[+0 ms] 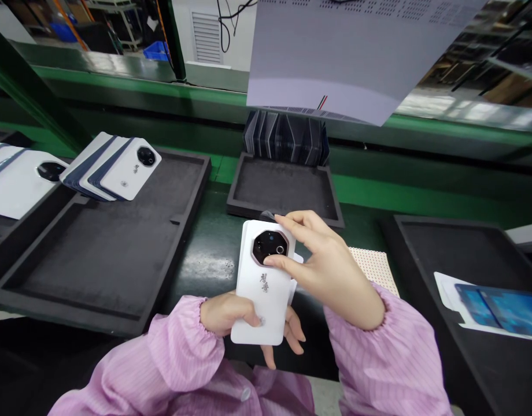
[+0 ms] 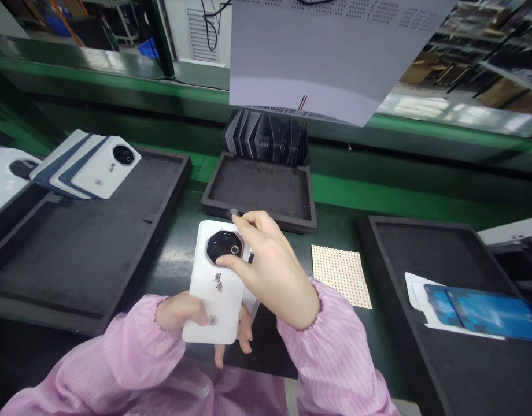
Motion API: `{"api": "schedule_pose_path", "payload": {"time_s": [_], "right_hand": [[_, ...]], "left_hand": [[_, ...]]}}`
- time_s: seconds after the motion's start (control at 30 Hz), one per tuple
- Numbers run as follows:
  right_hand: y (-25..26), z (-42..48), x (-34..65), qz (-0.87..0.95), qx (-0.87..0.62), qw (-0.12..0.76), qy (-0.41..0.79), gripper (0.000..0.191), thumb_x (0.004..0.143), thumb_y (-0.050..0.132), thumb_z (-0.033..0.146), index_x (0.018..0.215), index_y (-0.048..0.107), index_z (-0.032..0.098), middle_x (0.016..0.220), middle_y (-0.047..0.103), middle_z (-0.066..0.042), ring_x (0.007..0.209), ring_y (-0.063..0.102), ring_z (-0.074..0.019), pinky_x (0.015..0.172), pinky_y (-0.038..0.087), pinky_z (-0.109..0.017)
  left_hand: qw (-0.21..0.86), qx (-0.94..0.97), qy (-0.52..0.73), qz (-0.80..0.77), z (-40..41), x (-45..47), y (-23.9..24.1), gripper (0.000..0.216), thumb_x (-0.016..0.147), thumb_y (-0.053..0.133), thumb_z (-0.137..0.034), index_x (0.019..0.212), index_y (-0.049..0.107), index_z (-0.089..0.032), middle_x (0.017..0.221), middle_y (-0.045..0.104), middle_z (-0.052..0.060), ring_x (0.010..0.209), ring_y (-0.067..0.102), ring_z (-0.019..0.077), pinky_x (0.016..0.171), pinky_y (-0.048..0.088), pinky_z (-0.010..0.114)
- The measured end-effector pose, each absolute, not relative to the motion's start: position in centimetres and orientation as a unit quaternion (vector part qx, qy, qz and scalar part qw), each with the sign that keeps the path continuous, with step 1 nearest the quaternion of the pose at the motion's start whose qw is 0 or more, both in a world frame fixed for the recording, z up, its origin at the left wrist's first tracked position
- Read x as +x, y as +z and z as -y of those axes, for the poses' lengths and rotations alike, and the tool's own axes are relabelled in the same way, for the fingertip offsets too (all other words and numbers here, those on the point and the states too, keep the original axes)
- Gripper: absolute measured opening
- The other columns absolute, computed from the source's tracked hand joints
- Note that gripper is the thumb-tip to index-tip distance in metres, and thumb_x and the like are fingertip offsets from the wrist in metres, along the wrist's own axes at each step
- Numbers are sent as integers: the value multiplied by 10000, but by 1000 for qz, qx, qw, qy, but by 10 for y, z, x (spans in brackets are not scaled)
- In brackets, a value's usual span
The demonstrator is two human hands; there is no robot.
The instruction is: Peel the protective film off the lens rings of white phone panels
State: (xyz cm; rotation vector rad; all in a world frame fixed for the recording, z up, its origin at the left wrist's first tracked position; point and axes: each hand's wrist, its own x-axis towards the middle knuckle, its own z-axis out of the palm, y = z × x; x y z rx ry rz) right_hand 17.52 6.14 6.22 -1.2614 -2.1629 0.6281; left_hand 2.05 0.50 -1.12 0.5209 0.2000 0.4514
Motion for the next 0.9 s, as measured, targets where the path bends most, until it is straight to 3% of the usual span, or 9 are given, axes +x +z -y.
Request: {"api": "schedule_pose_path", "payload": {"time_s": [0.23, 0.9], "right_hand": [[64, -66, 183, 800, -455, 279, 273, 404, 764, 622, 247, 1158, 562, 178, 1025, 543, -68, 930, 560, -198, 798, 495, -342], [60, -64, 176, 802, -468, 271, 254, 511, 709, 645, 257, 1202, 523, 201, 1056, 527, -77, 1013, 531, -241, 875, 462, -418]], "left_hand": [[943, 253, 201, -78, -6, 20, -14, 523, 511, 461, -189, 983, 621, -31, 916, 607, 166, 890, 584, 290, 462, 485, 256], [933, 259, 228, -101, -6, 21, -12, 472, 529, 466, -184, 946, 640, -49, 919, 605, 157, 893, 589, 290, 492, 533, 285]]}}
